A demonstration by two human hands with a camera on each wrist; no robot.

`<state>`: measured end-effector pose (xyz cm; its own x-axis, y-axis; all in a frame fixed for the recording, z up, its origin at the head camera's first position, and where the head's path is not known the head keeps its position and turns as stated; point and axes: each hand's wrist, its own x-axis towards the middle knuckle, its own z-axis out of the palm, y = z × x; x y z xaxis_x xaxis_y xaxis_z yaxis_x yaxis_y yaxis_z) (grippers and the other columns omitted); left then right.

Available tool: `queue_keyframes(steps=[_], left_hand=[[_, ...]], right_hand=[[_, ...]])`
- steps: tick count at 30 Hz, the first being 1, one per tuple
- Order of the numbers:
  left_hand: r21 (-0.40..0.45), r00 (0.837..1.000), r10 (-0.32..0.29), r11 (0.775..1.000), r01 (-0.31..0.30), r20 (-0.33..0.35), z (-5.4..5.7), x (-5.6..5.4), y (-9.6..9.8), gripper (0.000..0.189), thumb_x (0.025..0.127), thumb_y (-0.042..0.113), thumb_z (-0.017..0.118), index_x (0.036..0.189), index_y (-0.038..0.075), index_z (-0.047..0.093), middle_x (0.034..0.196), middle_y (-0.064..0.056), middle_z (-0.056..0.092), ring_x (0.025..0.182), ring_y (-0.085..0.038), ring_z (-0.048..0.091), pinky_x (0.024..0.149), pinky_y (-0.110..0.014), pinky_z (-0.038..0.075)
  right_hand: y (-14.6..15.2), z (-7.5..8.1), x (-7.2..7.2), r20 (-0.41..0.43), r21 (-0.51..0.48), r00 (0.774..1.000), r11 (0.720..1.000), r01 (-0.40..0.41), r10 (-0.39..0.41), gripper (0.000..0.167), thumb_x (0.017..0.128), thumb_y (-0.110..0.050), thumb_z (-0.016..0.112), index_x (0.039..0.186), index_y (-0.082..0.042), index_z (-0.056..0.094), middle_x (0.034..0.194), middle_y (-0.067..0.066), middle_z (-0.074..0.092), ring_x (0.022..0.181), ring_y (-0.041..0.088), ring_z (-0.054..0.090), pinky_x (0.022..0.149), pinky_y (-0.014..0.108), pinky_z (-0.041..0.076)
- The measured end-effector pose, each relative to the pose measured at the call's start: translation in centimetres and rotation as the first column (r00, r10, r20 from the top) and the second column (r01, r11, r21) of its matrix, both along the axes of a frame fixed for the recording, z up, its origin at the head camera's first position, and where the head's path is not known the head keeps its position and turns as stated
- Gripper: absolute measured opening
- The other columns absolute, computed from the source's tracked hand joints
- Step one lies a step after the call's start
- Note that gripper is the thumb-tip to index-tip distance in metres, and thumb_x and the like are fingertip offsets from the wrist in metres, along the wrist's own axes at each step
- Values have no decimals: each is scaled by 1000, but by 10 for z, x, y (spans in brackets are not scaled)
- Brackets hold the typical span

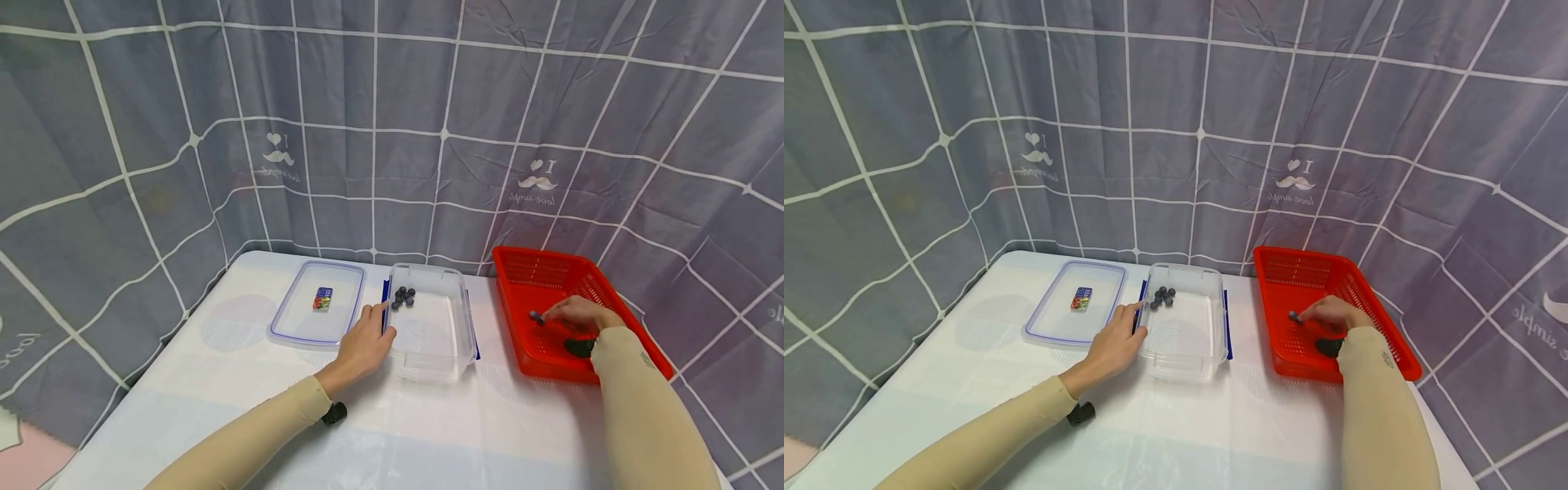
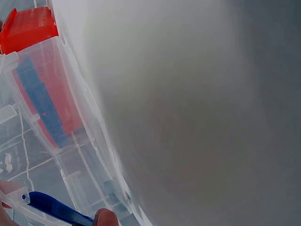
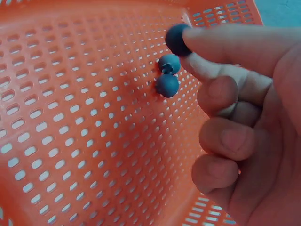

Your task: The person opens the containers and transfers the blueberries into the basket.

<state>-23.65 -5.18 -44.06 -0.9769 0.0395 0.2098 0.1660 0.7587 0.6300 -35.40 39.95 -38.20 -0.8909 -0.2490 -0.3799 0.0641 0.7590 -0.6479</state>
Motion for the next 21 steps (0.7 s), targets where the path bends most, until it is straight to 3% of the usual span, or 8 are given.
queue_keyframes(steps=[6, 21], left_hand=[[-9, 1000, 5, 1000, -5, -11, 0, 0, 0, 60, 98, 34, 45, 153, 12, 42, 126, -13, 53, 88, -23, 58, 63, -37, 48], [-10, 1000, 4, 1000, -4, -8, 0, 1, 0, 60, 98, 34, 46, 154, 12, 41, 127, -13, 52, 85, -21, 56, 60, -35, 45]], right_hand=[[1, -1, 2, -36, 27, 999, 1000, 16, -15, 36, 95, -24, 64, 113, 6, 71, 56, -7, 40, 55, 11, 39, 55, 25, 37], [-27, 19, -2, -138, -39, 990, 999, -22, 16, 51, 98, -26, 63, 134, 10, 58, 55, -5, 41, 50, 11, 35, 51, 27, 37]])
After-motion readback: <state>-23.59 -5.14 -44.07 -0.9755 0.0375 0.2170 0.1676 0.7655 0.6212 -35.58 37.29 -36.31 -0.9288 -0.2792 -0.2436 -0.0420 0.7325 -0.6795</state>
